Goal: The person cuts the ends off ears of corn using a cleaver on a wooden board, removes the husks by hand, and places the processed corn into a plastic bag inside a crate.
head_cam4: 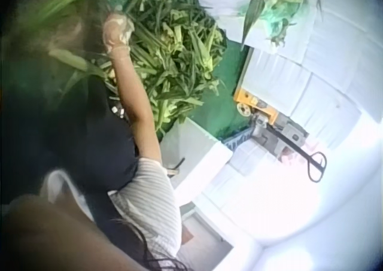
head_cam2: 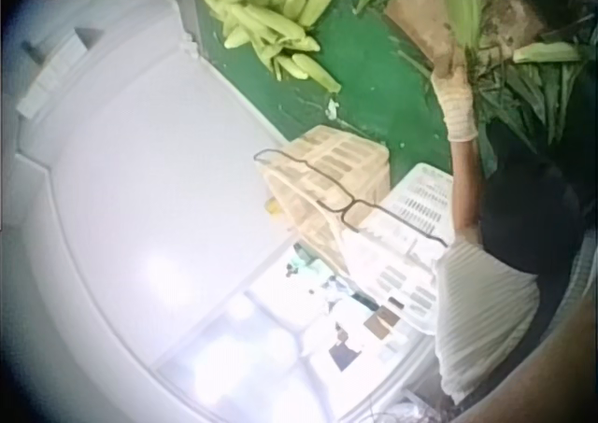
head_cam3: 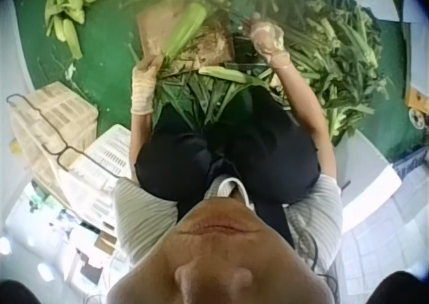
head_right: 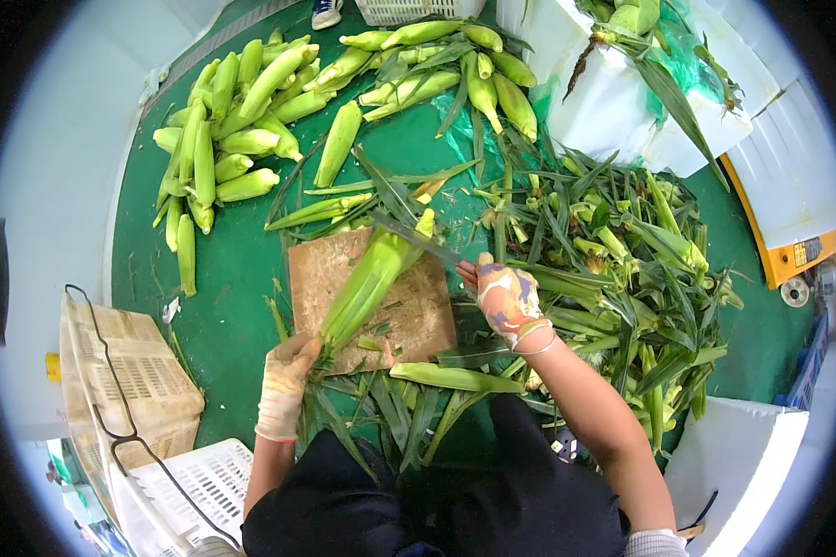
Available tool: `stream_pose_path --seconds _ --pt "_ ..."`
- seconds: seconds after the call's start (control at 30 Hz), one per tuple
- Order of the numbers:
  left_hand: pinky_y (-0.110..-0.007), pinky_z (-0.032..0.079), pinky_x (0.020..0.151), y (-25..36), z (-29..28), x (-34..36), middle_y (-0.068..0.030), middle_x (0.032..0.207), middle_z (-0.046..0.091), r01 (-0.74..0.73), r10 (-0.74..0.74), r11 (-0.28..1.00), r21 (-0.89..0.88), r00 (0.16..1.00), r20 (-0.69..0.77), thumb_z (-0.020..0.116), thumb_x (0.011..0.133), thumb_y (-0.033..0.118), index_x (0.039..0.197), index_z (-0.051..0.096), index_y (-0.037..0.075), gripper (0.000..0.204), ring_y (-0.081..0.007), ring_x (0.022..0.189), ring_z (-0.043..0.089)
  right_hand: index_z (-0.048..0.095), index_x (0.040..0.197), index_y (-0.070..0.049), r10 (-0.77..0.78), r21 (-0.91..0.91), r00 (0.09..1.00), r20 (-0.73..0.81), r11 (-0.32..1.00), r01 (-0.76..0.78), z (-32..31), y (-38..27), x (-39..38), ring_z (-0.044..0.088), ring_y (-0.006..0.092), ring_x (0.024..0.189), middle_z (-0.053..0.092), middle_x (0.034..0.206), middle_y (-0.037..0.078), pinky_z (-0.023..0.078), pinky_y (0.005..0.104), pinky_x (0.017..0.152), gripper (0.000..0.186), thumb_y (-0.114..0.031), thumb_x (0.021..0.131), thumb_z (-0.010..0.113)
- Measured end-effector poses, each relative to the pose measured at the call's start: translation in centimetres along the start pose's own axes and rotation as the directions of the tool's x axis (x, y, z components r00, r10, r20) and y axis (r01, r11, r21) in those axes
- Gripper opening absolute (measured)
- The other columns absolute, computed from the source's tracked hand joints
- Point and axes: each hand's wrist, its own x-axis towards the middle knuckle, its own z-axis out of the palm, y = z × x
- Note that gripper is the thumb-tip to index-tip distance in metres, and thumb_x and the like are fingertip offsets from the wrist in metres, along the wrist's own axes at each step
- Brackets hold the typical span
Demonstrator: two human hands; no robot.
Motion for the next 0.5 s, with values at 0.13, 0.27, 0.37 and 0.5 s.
stream_pose_path --seconds 0.13,0.27,0.37,0.5 --pt "-0.033 0.050 0.066 -4.9 -2.7 -2.9 -0.0038 0.068 0.063 0.020 0.091 0.898 0.440 0.969 -0.228 0.069 0.082 0.013 0.089 0.067 0.001 0.014 -0.0172 0.068 0.060 0.056 0.096 -0.001 -0.107 -0.885 0.994 -0.019 0.465 0.033 -0.1 -4.1 0.7 0.068 0.0237 0.080 0.070 0.104 0.010 0.053 0.0336 0.063 0.025 -0.026 0.097 0.049" --pt "-0.041 0.050 0.079 -1.2 2.8 0.5 -0.0149 0.097 0.065 -0.278 0.445 0.615 0.738 0.895 -0.034 0.065 0.083 0.014 0.105 0.062 0.005 0.024 -0.0328 0.088 0.063 0.060 0.104 -0.001 -0.459 -0.280 0.885 -0.071 0.861 0.424 -3.1 5.3 5.0 0.066 0.0323 0.082 0.067 0.108 0.018 0.054 0.0393 0.067 0.029 -0.026 0.094 0.050" --pt "-0.038 0.049 0.088 3.6 7.1 5.9 -0.0158 0.115 0.062 -0.354 0.373 0.662 0.661 0.920 0.118 0.065 0.086 0.023 0.117 0.058 0.004 0.036 -0.0277 0.102 0.063 0.060 0.105 -0.003 -0.280 -0.668 0.940 0.192 0.664 0.335 0.5 0.6 0.9 0.066 0.0363 0.090 0.066 0.109 0.018 0.054 0.0396 0.074 0.027 -0.026 0.090 0.056" --pt "-0.039 0.052 0.085 2.0 15.2 11.6 -0.0223 0.111 0.062 -0.145 0.125 0.506 0.850 0.988 0.095 0.075 0.070 0.043 0.115 0.053 -0.004 0.068 -0.0335 0.098 0.064 0.054 0.091 0.000 -0.467 -0.546 0.872 0.148 0.696 0.466 1.5 3.9 -0.4 0.066 0.0357 0.089 0.067 0.102 0.019 0.053 0.0411 0.071 0.026 -0.025 0.089 0.058"
